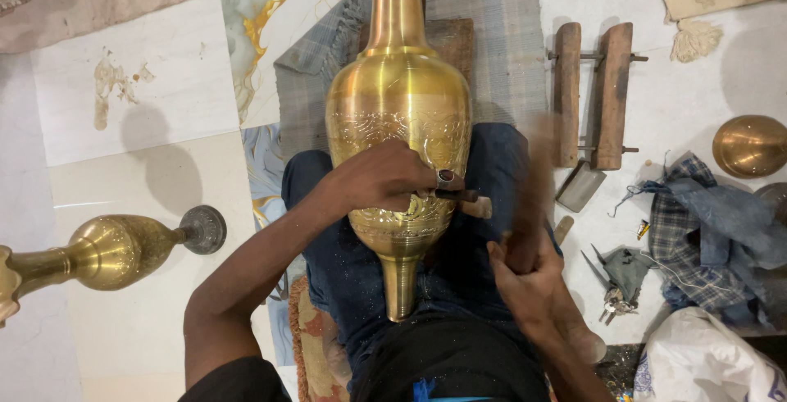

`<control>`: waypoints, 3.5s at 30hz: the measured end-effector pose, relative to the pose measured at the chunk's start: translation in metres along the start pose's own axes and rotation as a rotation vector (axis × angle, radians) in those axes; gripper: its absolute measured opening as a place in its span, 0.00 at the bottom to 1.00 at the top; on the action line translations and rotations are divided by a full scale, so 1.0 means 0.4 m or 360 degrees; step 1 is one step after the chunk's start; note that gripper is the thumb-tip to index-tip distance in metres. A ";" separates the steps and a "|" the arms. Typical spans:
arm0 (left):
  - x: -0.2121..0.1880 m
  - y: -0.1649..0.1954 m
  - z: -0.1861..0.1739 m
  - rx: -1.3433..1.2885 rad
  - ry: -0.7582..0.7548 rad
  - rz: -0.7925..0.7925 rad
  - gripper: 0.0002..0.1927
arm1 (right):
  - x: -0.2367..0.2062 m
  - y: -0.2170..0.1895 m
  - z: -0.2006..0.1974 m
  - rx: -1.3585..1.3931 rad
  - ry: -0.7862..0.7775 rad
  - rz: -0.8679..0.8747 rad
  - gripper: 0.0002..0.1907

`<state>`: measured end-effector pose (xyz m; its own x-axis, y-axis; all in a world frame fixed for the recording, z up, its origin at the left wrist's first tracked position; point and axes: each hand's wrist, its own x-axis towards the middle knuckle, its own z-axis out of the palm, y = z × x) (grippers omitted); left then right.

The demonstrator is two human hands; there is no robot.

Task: The person sits on the floor with a large brass vase held between their legs and engraves decorative patterns into its surface. They hold a chisel against the metal with one hand and strike it with a wooden mallet in the other, repositioning the chisel repeatedly to work different areas of the design.

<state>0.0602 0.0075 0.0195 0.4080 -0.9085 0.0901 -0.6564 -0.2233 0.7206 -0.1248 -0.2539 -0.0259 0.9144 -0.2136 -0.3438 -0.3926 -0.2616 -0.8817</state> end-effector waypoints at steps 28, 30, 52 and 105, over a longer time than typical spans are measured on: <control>0.082 0.000 -0.005 0.0190 -0.0015 0.0031 0.11 | -0.003 0.082 -0.009 0.0017 0.0270 -0.0309 0.14; 0.088 -0.001 -0.008 0.0276 -0.0077 0.0004 0.07 | 0.001 0.077 -0.024 -0.0319 0.0137 -0.0243 0.14; 0.097 -0.007 -0.014 0.0177 -0.0018 0.0040 0.11 | 0.016 0.065 -0.027 -0.0050 0.0208 -0.0398 0.13; 0.111 -0.038 -0.018 0.0021 -0.0011 0.0251 0.23 | 0.036 0.065 -0.002 0.0055 0.0247 -0.0478 0.16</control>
<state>0.0929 -0.0269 0.0175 0.2947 -0.9351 0.1967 -0.7202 -0.0820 0.6889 -0.1219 -0.2646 -0.0536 0.9618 -0.2732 -0.0164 -0.1022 -0.3028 -0.9476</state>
